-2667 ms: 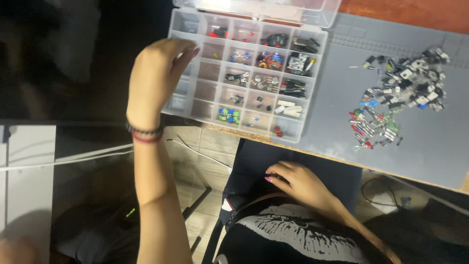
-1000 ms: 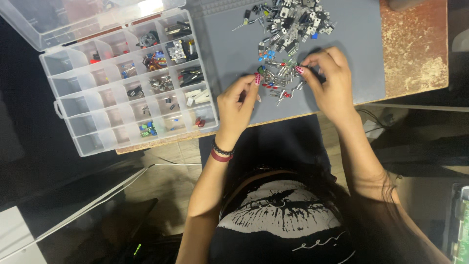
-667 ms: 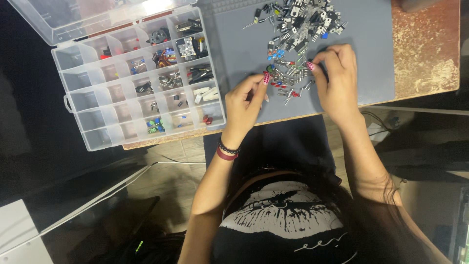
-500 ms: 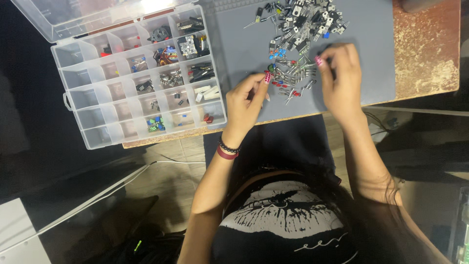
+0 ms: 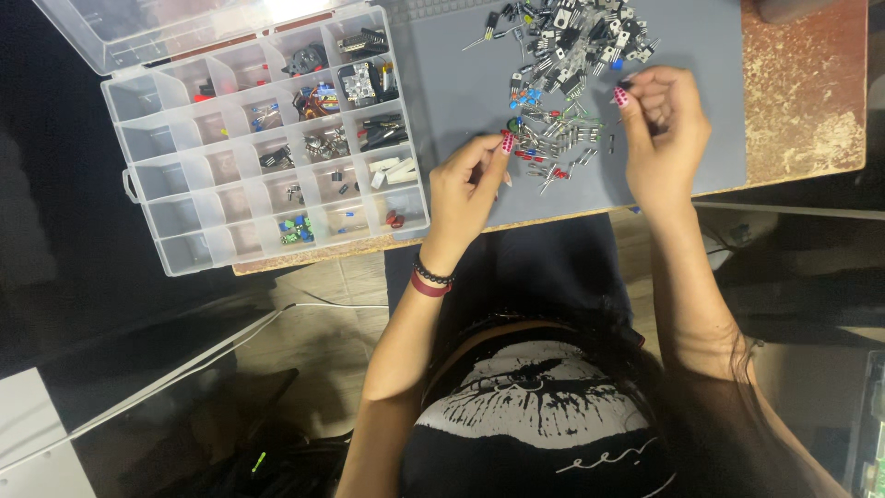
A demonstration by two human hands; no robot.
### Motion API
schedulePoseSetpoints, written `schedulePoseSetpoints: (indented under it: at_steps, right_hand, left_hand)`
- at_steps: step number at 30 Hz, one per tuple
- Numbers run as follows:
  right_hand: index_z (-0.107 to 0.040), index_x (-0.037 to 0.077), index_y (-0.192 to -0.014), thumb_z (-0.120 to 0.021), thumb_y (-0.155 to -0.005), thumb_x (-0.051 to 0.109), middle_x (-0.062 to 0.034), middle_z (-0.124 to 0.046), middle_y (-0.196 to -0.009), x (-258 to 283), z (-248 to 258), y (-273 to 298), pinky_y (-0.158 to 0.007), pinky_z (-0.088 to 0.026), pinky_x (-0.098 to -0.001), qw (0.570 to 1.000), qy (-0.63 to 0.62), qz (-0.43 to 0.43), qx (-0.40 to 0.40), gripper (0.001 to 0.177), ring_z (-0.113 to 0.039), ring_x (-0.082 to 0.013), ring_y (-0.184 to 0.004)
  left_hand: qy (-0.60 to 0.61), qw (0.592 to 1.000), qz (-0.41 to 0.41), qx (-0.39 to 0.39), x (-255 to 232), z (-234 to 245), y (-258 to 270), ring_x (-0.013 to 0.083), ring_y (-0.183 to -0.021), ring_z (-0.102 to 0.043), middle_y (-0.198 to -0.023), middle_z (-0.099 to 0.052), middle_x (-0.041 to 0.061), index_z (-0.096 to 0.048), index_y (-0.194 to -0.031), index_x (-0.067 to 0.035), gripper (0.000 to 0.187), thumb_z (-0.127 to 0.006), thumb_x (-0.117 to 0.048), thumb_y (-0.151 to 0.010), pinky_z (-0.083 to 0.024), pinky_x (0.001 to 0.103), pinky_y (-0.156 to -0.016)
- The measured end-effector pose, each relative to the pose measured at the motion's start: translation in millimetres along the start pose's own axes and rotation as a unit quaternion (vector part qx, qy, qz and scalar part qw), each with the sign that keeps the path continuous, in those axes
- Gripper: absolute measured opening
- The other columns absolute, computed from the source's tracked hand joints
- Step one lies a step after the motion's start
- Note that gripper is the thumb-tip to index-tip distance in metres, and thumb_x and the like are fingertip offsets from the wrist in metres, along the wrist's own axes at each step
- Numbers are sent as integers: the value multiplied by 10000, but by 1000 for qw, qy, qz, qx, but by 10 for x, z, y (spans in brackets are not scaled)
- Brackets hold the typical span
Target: The person sorts a pile of loose electronic components on a table, picking up individual items like diodes and transistors and placing them into the compartments of a plastic organizer box.
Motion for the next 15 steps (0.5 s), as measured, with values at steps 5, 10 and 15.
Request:
schedulePoseSetpoints:
  at_steps: [5, 10, 15]
  right_hand:
    - [-574, -16, -1210, -624, -1106, -117, -143, -645, -1089, -120, -9, -1, -903, -556, -283, 998, -64, -13, 8, 153, -632, -181, -977]
    - [-581, -25, -1193, -664, -1098, -107, -139, -679, -1105, -133, -31, 5, -969, -600, -300, 994, -105, -21, 8, 151, -684, -198, -1039]
    - [-557, -32, -1210, -657, -1066, -164, -200, -661, -1209, -11, -29, -28, -1039, -579, -325, 993, -115, 0, -3, 219, -687, -242, -1106]
  left_hand:
    - [2, 1000, 0, -2, 7, 1, 4, 60, -527, -528, -668, -642, -38, -679, -1025, -129, 147, -567, -220, -1044, -465, 223, -596]
    - [2, 1000, 5, -2, 3, 7, 4, 68, -531, -547, -670, -642, -29, -684, -1026, -132, 159, -564, -234, -1044, -477, 223, -597]
    - [2, 1000, 6, -1, 6, 3, 5, 63, -521, -547, -665, -639, -38, -686, -1024, -136, 151, -567, -228, -1042, -479, 219, -588]
Point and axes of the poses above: each hand's wrist, its own y-axis away from the middle knuckle, its own z-axis out of the back of the hand, x = y × z, the point moved 9 cm from there along -y, towards the middle knuckle
